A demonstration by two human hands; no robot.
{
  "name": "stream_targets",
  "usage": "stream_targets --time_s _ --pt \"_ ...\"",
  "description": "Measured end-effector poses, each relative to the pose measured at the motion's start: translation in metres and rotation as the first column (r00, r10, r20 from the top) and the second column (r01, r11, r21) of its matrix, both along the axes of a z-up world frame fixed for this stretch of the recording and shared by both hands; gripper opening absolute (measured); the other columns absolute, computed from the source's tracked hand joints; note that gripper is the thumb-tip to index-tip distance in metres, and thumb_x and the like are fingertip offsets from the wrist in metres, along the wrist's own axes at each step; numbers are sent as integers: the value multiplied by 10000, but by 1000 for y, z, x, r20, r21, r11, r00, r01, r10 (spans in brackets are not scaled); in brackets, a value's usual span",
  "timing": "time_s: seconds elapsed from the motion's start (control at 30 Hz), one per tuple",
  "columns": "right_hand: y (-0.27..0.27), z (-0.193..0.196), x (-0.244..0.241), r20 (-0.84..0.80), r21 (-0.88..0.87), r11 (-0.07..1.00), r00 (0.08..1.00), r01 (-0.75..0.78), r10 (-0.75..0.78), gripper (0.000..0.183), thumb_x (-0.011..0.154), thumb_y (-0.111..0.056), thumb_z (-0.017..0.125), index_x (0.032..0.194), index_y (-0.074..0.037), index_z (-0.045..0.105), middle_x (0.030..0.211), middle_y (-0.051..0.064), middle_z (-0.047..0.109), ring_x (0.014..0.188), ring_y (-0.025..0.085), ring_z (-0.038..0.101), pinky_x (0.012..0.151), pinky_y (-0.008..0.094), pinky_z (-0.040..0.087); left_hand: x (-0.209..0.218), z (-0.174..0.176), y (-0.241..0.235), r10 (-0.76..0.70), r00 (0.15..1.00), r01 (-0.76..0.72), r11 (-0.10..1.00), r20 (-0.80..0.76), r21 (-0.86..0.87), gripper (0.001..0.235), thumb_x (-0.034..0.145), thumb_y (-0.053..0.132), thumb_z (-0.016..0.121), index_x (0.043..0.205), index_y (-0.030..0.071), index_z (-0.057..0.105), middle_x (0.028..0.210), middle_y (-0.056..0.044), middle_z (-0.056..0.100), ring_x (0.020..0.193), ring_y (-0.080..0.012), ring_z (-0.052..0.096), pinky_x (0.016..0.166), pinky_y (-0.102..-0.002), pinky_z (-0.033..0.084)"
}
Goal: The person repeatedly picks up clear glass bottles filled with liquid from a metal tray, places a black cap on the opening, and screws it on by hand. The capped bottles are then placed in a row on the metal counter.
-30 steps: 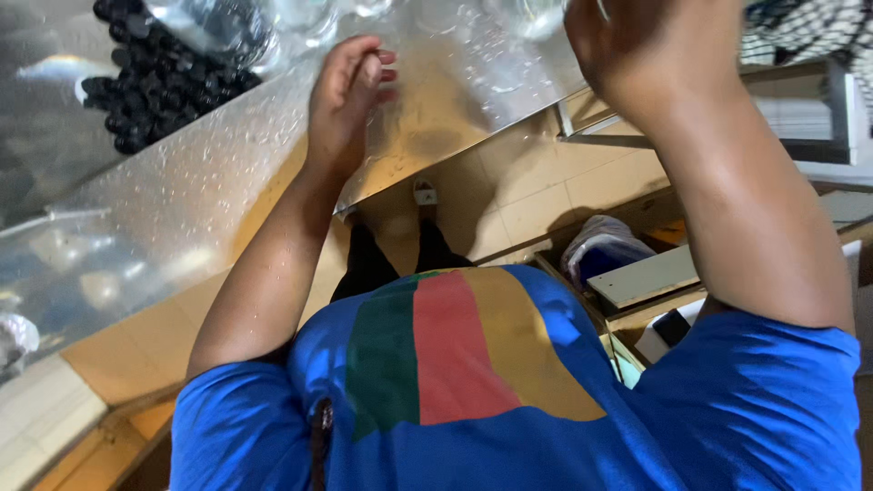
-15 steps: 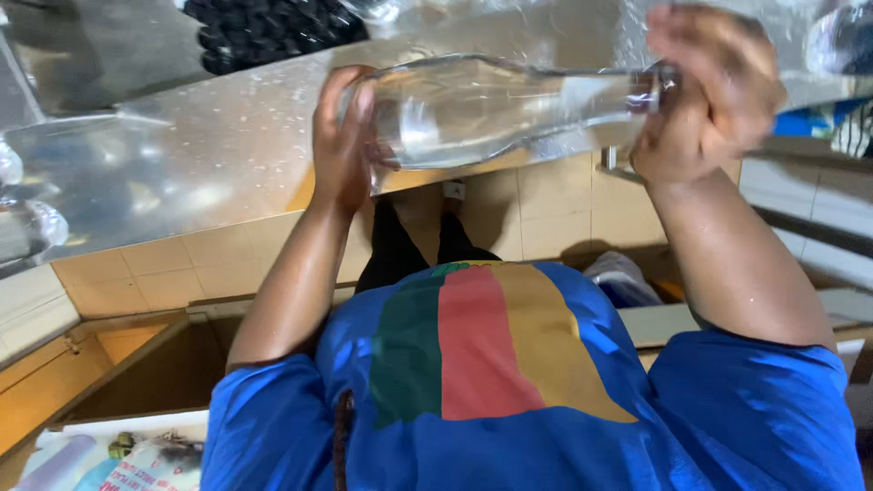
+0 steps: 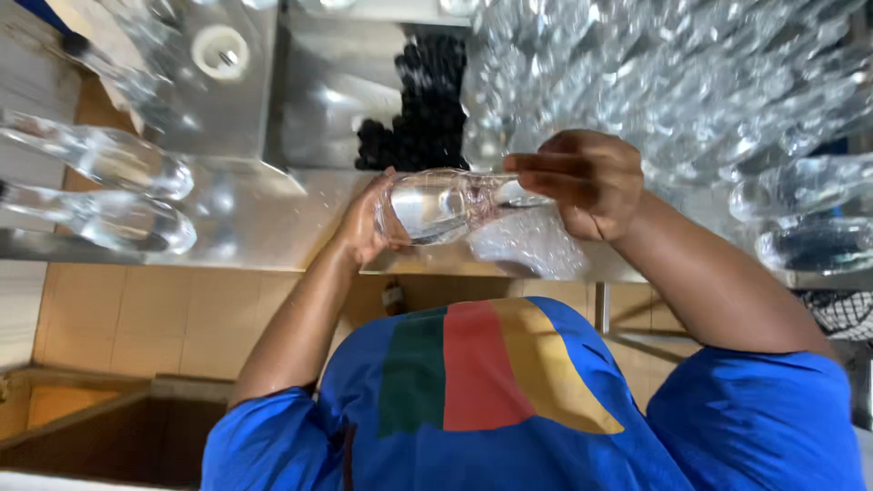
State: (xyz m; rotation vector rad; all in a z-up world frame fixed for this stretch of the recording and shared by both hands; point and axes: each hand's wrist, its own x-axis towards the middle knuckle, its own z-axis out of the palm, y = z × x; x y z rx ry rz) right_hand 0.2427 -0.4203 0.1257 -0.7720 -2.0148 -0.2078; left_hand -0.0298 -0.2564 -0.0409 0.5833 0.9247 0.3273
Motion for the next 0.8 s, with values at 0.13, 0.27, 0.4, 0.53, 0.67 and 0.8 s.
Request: stream_targets --time_s 0.13,0.27,0.4,0.53,0.67,0.8 --pt "42 20 9 -30 -105 984 989 144 -147 581 1208 -284 324 1409 65 742 1327 251 794 992 409 792 815 483 628 -9 -1 50 250 963 -267 936 99 229 566 994 586 743 1356 155 680 890 -124 743 516 -285 711 351 -466 627" --pt "77 35 4 -449 -824 565 656 -42 -606 679 1159 -497 300 1669 -51 353 1482 238 700 539 175 539 576 367 654 -26 41 69 397 879 -437 454 263 776 354 1007 303 703 1326 154 668 1034 -34 580 768 -169 620 606 -331 604" --pt "101 71 -8 -293 -954 234 422 -186 -858 395 1179 -299 364 1353 -54 621 1353 246 808 393 136 376 432 350 515 -23 77 76 187 808 -556 -73 559 828 495 1122 474 686 1386 68 584 1172 -92 577 999 -202 582 932 -363 494" --pt "98 34 7 -271 -574 801 885 167 -378 442 1217 -135 256 1514 50 526 1286 233 801 405 47 215 360 242 200 -25 88 95 328 913 -370 419 242 829 664 987 714 646 1321 141 607 945 -44 619 543 -127 616 402 -255 521" --pt "102 29 -1 -19 -38 976 977 213 -214 425 1162 -120 336 1472 0 602 1191 201 797 831 325 706 627 389 618 -22 83 108 -31 997 47 960 -64 276 701 905 659 602 1361 134 685 1134 -158 735 804 -343 714 542 -425 529" --pt "111 26 13 188 130 940 923 314 -335 556 1242 -285 276 1273 46 722 1092 217 877 701 299 829 429 349 502 -20 48 104 -106 959 34 964 263 264 686 998 648 611 1031 -23 747 539 -106 657 400 -242 590 474 -407 476"
